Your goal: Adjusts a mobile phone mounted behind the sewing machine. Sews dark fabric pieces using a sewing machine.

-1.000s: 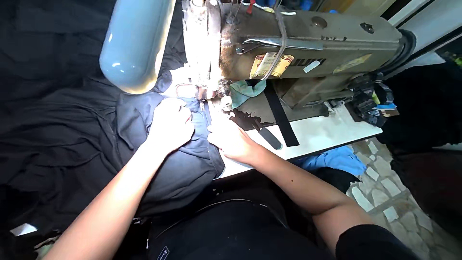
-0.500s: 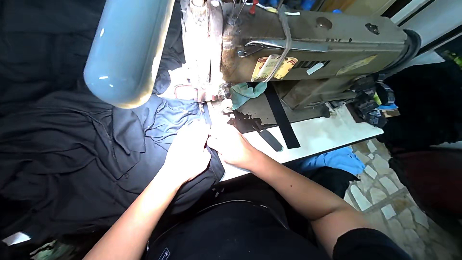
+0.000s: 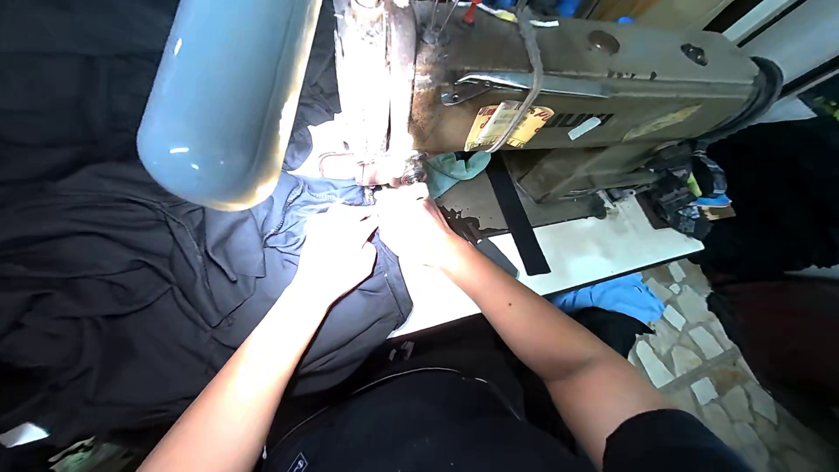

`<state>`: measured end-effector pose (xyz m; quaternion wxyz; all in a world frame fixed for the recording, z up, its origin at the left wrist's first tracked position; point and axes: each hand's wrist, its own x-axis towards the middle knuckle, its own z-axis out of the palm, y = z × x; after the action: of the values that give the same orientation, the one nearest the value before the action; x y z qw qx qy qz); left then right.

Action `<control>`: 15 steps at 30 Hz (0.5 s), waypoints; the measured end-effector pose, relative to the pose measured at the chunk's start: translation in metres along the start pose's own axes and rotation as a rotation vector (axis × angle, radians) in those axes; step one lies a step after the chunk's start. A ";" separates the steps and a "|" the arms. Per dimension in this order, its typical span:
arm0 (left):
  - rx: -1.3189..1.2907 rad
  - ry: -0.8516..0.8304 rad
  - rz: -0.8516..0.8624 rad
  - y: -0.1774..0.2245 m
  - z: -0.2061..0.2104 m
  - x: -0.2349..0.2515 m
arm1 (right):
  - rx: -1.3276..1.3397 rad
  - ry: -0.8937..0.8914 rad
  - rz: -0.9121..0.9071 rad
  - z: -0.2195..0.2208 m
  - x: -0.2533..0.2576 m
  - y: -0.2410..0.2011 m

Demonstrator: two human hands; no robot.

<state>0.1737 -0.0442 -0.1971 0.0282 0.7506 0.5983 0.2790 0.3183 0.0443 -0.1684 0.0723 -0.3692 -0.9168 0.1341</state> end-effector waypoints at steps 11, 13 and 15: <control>0.039 -0.026 -0.071 -0.002 0.005 0.003 | 0.163 -0.017 0.090 0.004 0.008 0.015; 0.031 -0.015 -0.072 -0.001 0.005 0.004 | 0.210 -0.011 0.103 0.001 0.006 0.014; 0.031 0.000 -0.064 -0.002 0.006 0.005 | 0.205 0.018 0.079 0.004 0.007 0.015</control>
<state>0.1747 -0.0378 -0.2009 0.0253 0.7312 0.6264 0.2688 0.3227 0.0588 -0.1763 0.1127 -0.3971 -0.8822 0.2264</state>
